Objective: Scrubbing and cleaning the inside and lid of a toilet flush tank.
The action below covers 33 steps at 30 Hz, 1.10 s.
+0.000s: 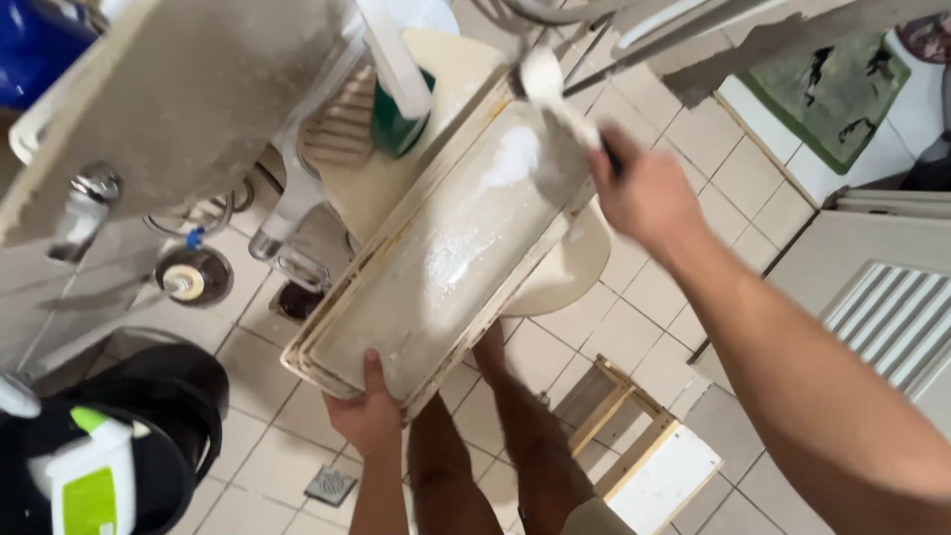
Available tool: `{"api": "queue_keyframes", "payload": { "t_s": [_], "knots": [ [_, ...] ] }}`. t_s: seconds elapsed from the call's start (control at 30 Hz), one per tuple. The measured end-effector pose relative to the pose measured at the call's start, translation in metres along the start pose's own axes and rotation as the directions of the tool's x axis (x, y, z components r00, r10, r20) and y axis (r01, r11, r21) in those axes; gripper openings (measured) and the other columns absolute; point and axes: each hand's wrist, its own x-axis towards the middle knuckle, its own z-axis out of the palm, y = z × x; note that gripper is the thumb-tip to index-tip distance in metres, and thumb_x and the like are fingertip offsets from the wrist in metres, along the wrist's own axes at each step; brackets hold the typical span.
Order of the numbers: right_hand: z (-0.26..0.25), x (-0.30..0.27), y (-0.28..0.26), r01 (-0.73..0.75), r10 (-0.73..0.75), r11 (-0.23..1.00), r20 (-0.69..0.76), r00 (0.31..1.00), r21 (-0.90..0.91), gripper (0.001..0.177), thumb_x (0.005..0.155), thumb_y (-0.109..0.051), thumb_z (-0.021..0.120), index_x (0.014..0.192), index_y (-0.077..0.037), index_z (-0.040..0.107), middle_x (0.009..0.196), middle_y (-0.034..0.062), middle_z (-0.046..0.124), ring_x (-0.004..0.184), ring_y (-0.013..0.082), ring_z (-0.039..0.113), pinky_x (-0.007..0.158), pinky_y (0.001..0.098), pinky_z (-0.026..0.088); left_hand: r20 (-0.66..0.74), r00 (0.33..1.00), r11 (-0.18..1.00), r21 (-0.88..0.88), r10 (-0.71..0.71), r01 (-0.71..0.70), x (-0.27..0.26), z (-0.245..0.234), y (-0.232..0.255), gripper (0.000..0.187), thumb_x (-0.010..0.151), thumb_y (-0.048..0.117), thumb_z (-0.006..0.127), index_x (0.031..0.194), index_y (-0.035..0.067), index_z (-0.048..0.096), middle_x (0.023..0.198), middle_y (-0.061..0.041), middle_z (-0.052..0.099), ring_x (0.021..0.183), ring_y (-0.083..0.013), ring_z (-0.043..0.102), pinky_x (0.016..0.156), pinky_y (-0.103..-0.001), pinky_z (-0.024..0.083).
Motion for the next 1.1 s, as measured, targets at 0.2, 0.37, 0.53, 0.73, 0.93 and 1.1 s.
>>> {"api": "queue_keyframes", "payload": {
  "t_s": [0.2,0.37,0.53,0.73,0.93,1.1],
  "knots": [
    [-0.005,-0.045,0.01,-0.225,0.229,0.972,0.074,0.971,-0.063,0.047,0.102,-0.042,0.054,0.141,-0.015,0.059,0.081,0.0238,0.072,0.079,0.046,0.07,0.078,0.0534,0.057,-0.001,1.0,0.998,0.063,-0.007,0.007,0.009,0.003,0.003,0.072,0.089,0.019,0.08,0.146,-0.004,0.043,0.141,-0.019,0.06,0.125,-0.0252,0.061,0.105,-0.035,0.05],
    [0.006,-0.006,-0.039,-0.106,0.106,0.994,-0.006,0.994,0.003,0.046,0.105,-0.042,0.055,0.141,-0.014,0.061,0.084,0.0259,0.072,0.085,0.048,0.069,0.081,0.0545,0.056,0.112,0.991,0.994,-0.088,0.072,-0.062,0.028,0.0,0.015,0.096,0.085,0.018,0.078,0.157,0.005,0.016,0.151,-0.022,0.045,0.132,-0.0268,0.053,0.108,-0.037,0.047],
    [0.011,-0.017,-0.021,-0.17,0.171,0.974,-0.009,0.985,-0.147,0.049,0.104,-0.045,0.051,0.145,-0.018,0.059,0.089,0.0285,0.071,0.084,0.0536,0.067,0.078,0.061,0.054,0.256,0.709,0.488,0.571,0.657,-0.66,0.032,0.023,0.072,0.091,0.078,0.027,0.086,0.15,-0.003,0.038,0.152,-0.032,0.036,0.143,-0.041,0.036,0.121,-0.052,0.029],
    [0.02,-0.021,-0.014,-0.084,0.089,0.995,-0.081,0.993,0.057,0.048,0.104,-0.039,0.054,0.142,-0.011,0.06,0.088,0.0274,0.072,0.086,0.0479,0.07,0.079,0.0558,0.057,0.718,0.64,0.126,0.633,0.274,-0.764,0.083,0.139,0.118,0.075,0.096,0.041,0.065,0.158,0.013,0.034,0.135,-0.023,0.052,0.123,-0.0425,0.05,0.111,-0.061,0.033],
    [0.112,-0.04,0.005,0.27,-0.274,0.93,-0.022,0.962,0.249,0.036,0.103,-0.021,0.052,0.133,-0.004,0.064,0.099,0.0231,0.075,0.083,0.0373,0.075,0.074,0.0478,0.06,0.752,0.659,-0.003,0.659,0.018,-0.752,0.101,0.175,0.126,0.053,0.1,0.036,0.058,0.143,0.011,0.041,0.131,-0.018,0.059,0.119,-0.0387,0.057,0.096,-0.057,0.047],
    [0.04,0.014,-0.007,-0.105,0.178,0.979,0.476,0.861,-0.174,0.04,0.101,-0.031,0.054,0.136,-0.013,0.063,0.096,0.0214,0.078,0.086,0.0323,0.078,0.081,0.0472,0.062,0.706,0.706,0.004,0.707,-0.043,-0.707,0.091,0.181,0.139,0.053,0.099,0.037,0.059,0.143,0.013,0.04,0.134,-0.015,0.057,0.121,-0.0372,0.056,0.096,-0.057,0.047]
  ]
}}
